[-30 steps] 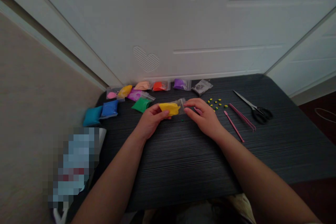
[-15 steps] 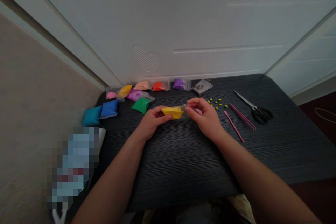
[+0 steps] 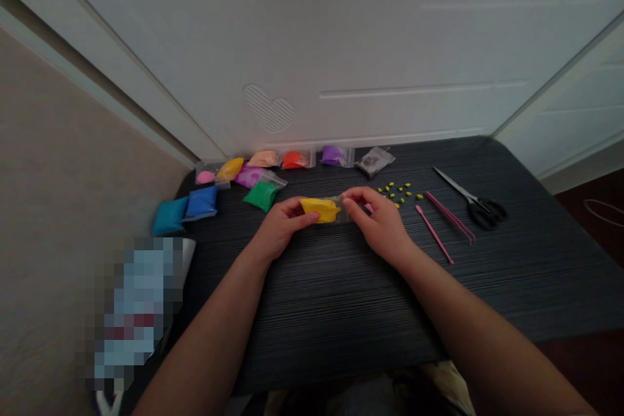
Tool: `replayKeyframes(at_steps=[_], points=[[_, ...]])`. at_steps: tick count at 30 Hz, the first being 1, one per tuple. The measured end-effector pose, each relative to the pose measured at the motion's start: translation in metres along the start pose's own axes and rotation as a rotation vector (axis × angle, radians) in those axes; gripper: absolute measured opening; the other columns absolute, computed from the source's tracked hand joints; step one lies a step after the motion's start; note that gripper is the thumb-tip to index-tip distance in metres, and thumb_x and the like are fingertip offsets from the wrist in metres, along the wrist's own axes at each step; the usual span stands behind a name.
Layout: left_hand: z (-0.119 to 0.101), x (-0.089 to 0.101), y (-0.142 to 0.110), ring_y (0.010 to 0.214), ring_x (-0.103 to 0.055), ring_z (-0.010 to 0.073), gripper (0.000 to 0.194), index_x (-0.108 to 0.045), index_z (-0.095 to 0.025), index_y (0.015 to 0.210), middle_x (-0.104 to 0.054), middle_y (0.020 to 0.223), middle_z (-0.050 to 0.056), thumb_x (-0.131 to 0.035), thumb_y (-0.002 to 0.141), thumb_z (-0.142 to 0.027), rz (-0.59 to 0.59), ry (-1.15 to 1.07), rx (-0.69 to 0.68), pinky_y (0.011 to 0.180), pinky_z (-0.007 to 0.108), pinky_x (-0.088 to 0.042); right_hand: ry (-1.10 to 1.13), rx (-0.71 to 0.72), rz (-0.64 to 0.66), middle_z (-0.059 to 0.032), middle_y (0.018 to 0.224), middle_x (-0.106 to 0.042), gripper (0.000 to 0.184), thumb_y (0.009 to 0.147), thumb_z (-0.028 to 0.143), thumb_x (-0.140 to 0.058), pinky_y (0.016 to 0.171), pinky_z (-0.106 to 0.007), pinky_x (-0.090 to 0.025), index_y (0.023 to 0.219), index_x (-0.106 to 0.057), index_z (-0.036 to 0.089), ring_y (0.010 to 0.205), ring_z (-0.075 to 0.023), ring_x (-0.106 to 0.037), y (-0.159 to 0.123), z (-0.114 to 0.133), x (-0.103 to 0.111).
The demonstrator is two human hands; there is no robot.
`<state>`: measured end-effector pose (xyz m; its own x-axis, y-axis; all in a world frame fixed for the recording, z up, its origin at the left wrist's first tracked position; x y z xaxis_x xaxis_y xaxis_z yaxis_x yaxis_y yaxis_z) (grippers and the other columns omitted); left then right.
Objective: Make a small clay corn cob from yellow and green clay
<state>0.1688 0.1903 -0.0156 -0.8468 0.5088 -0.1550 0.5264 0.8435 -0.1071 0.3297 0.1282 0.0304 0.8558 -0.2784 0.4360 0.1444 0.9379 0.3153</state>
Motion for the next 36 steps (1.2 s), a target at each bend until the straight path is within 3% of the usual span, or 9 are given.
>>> replayKeyframes(at_steps=[8,27,36], points=[[0.001,0.001,0.001,0.081,-0.060,0.0173,0.023,-0.063,-0.016,0.085,-0.067,0.087,0.003,-0.067,0.063,-0.019,-0.051,-0.004,0.010,0.082,0.033,-0.043,-0.104,0.044,0.047,0.0002,0.080,-0.061,0.013,0.083,0.024,-0.045,0.069,-0.025,-0.038,0.082,-0.057,0.020,0.074,-0.0126,-0.054,-0.001,0.003,-0.004],[0.001,0.000,0.002,0.083,-0.060,0.0158,0.023,-0.064,-0.017,0.091,-0.067,0.090,0.003,-0.064,0.067,-0.018,-0.035,-0.073,0.010,0.082,0.028,-0.043,-0.180,0.043,0.034,-0.0045,0.089,-0.061,0.019,0.084,0.025,-0.042,0.073,-0.029,-0.042,0.099,-0.051,0.019,0.080,-0.0165,-0.055,-0.005,0.000,-0.011],[-0.002,-0.001,0.001,0.083,-0.061,0.0164,0.024,-0.064,-0.015,0.089,-0.067,0.090,0.004,-0.066,0.065,-0.020,-0.080,-0.097,0.014,0.083,0.030,-0.043,-0.176,0.033,0.050,-0.0022,0.082,-0.059,0.012,0.084,0.023,-0.041,0.069,-0.027,-0.041,0.086,-0.052,0.019,0.075,-0.0147,-0.054,-0.004,0.000,-0.011]])
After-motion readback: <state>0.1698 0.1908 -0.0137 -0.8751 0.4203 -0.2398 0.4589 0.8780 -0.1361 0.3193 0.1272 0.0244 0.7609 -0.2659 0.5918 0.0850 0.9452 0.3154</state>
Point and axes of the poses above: each hand's wrist, its own y-axis towards the middle knuckle, its own x-axis out of the back of the hand, z = x × y, the point moved 5 cm from there along y, towards the middle knuckle
